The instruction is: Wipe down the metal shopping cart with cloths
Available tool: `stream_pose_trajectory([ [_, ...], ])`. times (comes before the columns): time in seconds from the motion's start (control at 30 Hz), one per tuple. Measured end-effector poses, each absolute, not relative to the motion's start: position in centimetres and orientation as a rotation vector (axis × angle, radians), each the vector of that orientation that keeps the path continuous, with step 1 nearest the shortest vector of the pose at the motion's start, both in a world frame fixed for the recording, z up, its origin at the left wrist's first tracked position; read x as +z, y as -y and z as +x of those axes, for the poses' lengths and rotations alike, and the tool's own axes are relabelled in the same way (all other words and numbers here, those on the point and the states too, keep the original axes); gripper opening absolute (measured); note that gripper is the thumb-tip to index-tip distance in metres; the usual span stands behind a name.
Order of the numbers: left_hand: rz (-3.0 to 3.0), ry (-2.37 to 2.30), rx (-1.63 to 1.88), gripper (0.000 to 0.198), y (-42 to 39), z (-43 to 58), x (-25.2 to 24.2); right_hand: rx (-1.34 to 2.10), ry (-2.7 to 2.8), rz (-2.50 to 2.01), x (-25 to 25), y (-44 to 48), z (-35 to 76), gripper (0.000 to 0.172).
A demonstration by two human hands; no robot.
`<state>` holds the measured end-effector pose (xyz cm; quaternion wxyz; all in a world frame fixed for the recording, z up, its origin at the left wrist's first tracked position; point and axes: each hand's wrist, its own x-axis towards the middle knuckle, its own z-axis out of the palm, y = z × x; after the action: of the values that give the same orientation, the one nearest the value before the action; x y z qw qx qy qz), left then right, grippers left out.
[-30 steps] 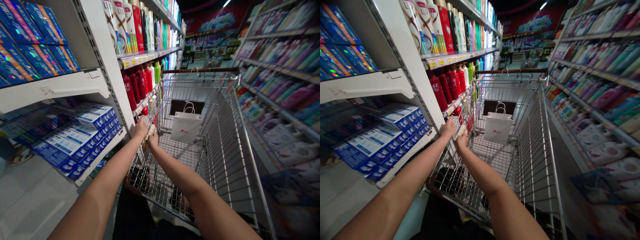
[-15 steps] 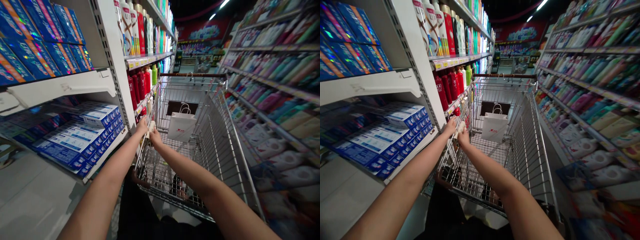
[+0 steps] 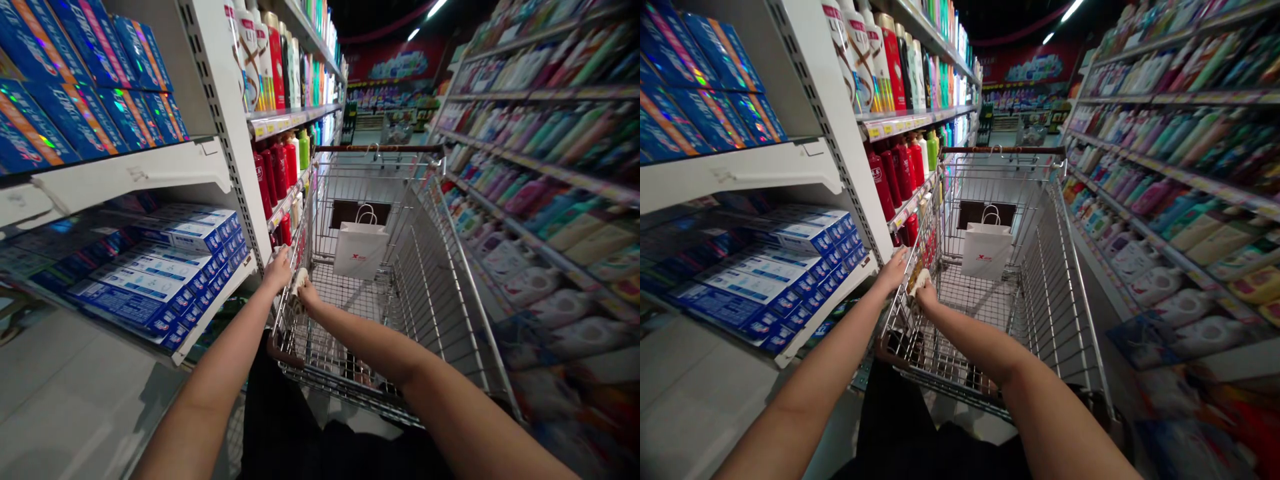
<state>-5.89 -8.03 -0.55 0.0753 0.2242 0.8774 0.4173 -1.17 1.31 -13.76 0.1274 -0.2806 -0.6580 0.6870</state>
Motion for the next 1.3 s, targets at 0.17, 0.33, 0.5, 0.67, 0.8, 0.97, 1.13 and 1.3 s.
stream_pose_trajectory([
  [0.17,0.615,-2.453,1.561,0.051,7.9,-6.7,-3.0,2.018,1.71,-0.737,-10.9,-0.9,-1.6,0.06],
  [0.33,0.617,-2.417,1.627,0.05,8.0,-7.0,-3.5,2.044,1.588,-0.687,-8.4,-0.6,-1.6,0.06],
  [0.5,0.659,-2.399,1.651,0.047,8.2,-7.0,-3.7,2.037,1.555,-0.728,-8.7,-0.7,-1.9,0.063],
  [0.67,0.703,-2.358,1.598,0.048,8.7,-7.8,-3.4,2.018,1.562,-0.687,-10.2,-1.2,-2.5,0.067],
  [0.8,0.848,-2.363,1.489,0.051,9.0,-9.2,-2.6,2.016,1.604,-0.63,-11.1,-1.7,-2.6,0.067],
  [0.97,1.004,-2.381,1.291,0.056,9.3,-10.4,-1.1,1.956,1.679,-0.602,-11.3,-1.8,-2.5,0.067],
  [1.13,0.94,-2.486,1.155,0.058,8.6,-9.6,0.2,1.787,1.812,-0.631,-11.5,-1.1,-2.0,0.062],
  [1.3,0.785,-2.618,1.136,0.053,7.4,-7.5,0.5,1.762,1.915,-0.755,-13.9,-0.9,-1.3,0.063],
])
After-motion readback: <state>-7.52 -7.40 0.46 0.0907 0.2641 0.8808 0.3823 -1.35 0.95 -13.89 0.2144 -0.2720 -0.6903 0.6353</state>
